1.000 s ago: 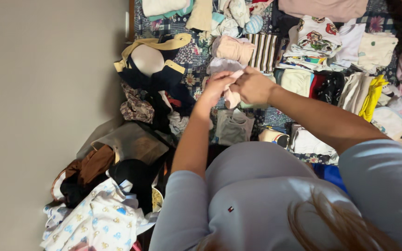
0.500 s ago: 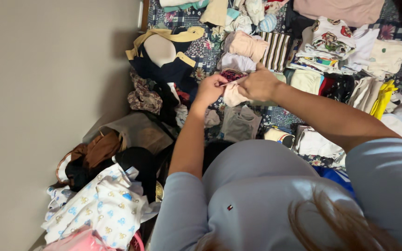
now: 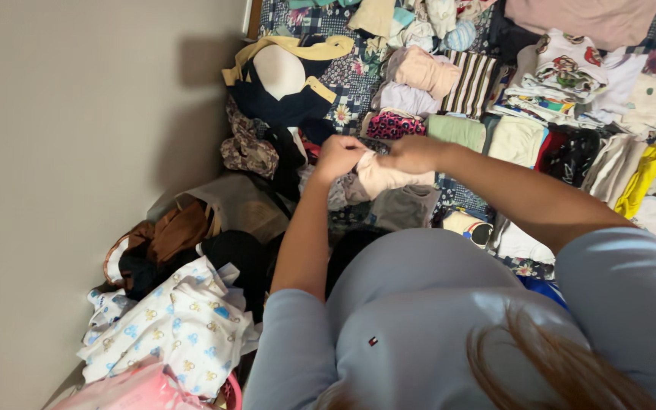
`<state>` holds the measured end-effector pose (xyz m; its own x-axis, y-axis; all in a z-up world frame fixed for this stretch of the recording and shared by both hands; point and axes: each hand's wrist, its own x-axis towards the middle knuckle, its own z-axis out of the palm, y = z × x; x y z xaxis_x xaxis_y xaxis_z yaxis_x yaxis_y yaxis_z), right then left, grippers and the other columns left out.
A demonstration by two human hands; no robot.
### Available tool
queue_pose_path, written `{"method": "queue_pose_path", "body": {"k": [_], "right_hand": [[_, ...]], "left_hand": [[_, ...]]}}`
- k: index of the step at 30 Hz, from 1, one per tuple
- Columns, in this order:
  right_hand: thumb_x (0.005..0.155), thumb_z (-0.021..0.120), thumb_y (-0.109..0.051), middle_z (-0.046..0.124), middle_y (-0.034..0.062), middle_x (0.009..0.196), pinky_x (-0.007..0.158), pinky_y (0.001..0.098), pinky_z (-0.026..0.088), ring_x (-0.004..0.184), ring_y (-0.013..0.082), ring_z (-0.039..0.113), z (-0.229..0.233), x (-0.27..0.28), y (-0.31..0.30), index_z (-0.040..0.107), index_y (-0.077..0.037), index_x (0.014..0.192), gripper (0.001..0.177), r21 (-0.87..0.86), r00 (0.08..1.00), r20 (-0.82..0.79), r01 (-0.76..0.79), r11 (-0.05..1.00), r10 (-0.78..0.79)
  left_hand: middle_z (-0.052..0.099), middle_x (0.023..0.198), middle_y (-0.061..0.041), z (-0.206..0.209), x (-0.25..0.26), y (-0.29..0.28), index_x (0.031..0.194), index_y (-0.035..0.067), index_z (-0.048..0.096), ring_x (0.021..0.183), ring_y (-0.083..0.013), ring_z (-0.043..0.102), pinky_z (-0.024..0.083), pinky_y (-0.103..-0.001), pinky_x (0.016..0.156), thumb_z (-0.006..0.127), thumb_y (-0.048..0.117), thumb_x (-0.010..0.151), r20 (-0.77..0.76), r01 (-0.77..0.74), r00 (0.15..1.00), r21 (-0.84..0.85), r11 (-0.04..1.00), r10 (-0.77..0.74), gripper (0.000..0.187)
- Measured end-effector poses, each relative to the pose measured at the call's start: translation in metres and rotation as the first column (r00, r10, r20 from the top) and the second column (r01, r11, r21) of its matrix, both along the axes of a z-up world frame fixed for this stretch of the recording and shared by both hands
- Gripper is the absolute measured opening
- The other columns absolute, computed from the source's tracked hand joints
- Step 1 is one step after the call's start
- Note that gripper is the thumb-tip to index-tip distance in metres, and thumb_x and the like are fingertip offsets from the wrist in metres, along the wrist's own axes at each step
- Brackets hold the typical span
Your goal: The person picks up, smooths out, and folds various small clothing items, including baby onesies and undergarments, by hand. The folded items are placed in organized piles on a bed.
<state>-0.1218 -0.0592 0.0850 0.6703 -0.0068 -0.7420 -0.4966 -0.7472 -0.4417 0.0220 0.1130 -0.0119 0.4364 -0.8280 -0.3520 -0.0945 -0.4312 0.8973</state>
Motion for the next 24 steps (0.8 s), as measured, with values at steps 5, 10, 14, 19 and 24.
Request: {"method": "queue_pose_path", "body": {"k": [5, 10, 14, 19, 24], "right_hand": [[0.093, 0.047, -0.05, 0.074, 0.0268, 0.095, 0.084, 0.0503, 0.055, 0.09, 0.0421, 0.072, -0.034, 0.007, -0.003, 0.077, 0.002, 0.095, 0.06, -0.038, 0.995, -0.058, 0.083, 0.996, -0.085], [0.083, 0.06, -0.049, 0.074, 0.0207, 0.098, 0.081, 0.0495, 0.057, 0.091, 0.0386, 0.072, -0.036, 0.02, -0.013, 0.08, -0.007, 0.097, 0.049, -0.202, 0.999, -0.025, 0.026, 0.979, -0.032], [0.077, 0.069, -0.045, 0.076, 0.0157, 0.095, 0.082, 0.0463, 0.056, 0.087, 0.0347, 0.072, -0.042, 0.01, -0.018, 0.083, -0.015, 0.099, 0.04, -0.138, 0.975, 0.148, 0.188, 0.972, -0.168], [0.094, 0.065, -0.047, 0.077, 0.0139, 0.087, 0.079, 0.0404, 0.055, 0.081, 0.0306, 0.071, -0.05, -0.009, -0.013, 0.079, -0.012, 0.103, 0.038, 0.268, 0.839, 0.237, 0.428, 0.863, -0.49], [0.082, 0.079, -0.042, 0.072, 0.0151, 0.106, 0.088, 0.0378, 0.053, 0.095, 0.0301, 0.07, -0.022, -0.004, -0.01, 0.075, -0.008, 0.111, 0.045, 0.217, 0.837, 0.471, 0.195, 0.957, -0.277]], "left_hand": [[0.072, 0.072, -0.001, -0.023, -0.019, -0.011, 0.087, -0.001, 0.08, 0.063, -0.0068, 0.059, 0.047, -0.026, 0.057, 0.072, 0.012, 0.083, -0.333, -0.246, 0.913, 0.013, 0.969, 0.236, 0.016], [0.073, 0.079, -0.003, -0.03, -0.036, -0.025, 0.09, 0.0, 0.076, 0.069, -0.0094, 0.064, 0.051, -0.027, 0.062, 0.072, 0.01, 0.085, -0.55, -0.38, 0.764, 0.037, 0.924, 0.336, 0.012], [0.071, 0.09, -0.006, -0.036, -0.03, -0.02, 0.1, 0.003, 0.071, 0.076, -0.0144, 0.068, 0.055, -0.03, 0.064, 0.07, 0.015, 0.089, -0.884, -0.368, 0.395, 0.096, 0.925, 0.249, 0.017], [0.07, 0.094, -0.007, -0.088, -0.043, -0.02, 0.104, 0.004, 0.066, 0.08, -0.0146, 0.068, 0.056, -0.029, 0.07, 0.072, 0.002, 0.085, -0.762, -0.444, 0.581, -0.004, 0.896, 0.285, 0.02], [0.065, 0.092, -0.005, -0.115, -0.054, -0.028, 0.103, 0.002, 0.065, 0.081, -0.0128, 0.06, 0.051, -0.029, 0.071, 0.07, 0.0, 0.089, -0.517, -0.57, 0.715, -0.038, 0.821, 0.471, 0.015]]}}
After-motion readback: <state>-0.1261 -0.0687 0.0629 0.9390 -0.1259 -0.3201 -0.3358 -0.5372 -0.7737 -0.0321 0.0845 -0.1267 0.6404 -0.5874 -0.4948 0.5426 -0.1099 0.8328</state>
